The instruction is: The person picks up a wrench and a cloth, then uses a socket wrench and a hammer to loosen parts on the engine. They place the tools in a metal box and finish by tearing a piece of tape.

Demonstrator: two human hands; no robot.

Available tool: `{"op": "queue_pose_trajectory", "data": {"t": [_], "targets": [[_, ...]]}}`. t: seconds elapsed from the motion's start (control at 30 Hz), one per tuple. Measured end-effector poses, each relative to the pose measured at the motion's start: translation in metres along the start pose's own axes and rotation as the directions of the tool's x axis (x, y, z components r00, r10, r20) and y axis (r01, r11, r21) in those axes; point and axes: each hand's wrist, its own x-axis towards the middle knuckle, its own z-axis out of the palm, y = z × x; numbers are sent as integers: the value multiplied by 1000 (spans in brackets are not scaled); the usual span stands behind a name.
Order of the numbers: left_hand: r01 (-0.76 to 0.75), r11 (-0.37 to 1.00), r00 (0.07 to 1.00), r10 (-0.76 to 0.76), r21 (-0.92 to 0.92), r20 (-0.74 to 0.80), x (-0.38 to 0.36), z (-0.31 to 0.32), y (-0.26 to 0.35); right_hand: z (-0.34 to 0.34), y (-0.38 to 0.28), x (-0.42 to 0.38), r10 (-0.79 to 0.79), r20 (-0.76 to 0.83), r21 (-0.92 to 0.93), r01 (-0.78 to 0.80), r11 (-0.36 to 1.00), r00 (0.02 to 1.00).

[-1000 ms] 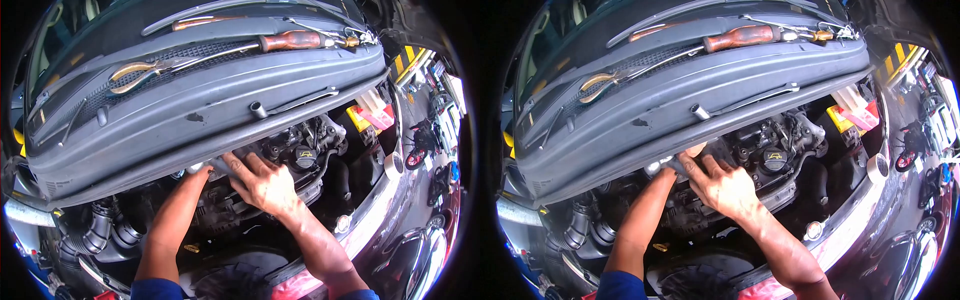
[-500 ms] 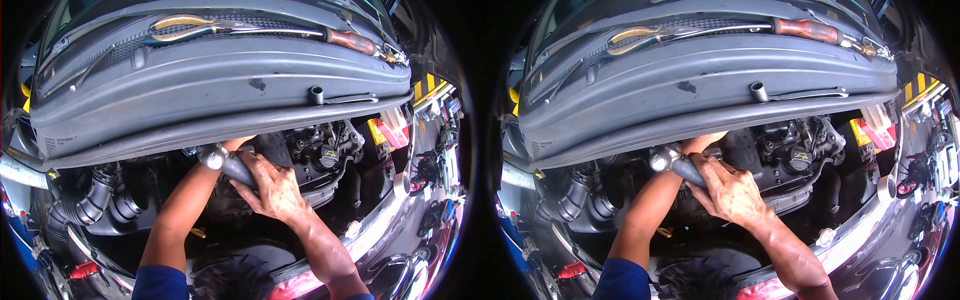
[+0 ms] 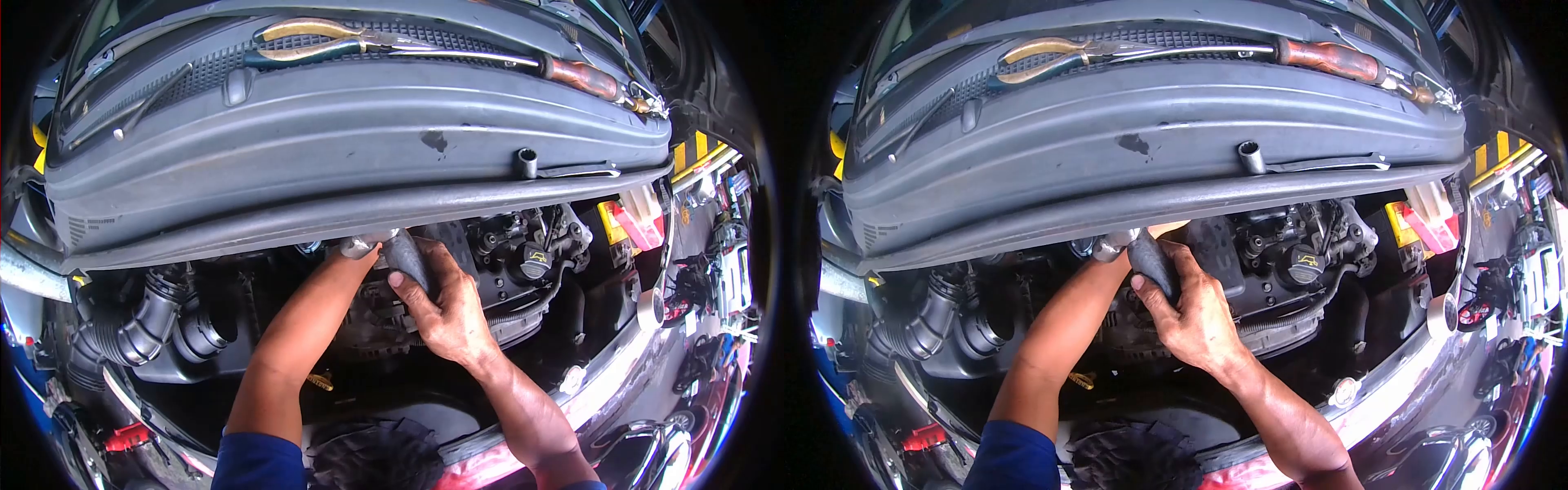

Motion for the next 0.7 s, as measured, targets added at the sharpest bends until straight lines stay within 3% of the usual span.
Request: {"op": "queue_pose_trajectory", "data": {"t": [0.4,0.7], "targets": [[-6,1000,1000,6,-1,-3,0,-1,-1,-1,3,1,11,-35,-19,-12,1000,999],[-18,1000,1000,18,-3,-6,4,3,1,-6,29,25,4,-215,24,1,1000,977]]}}
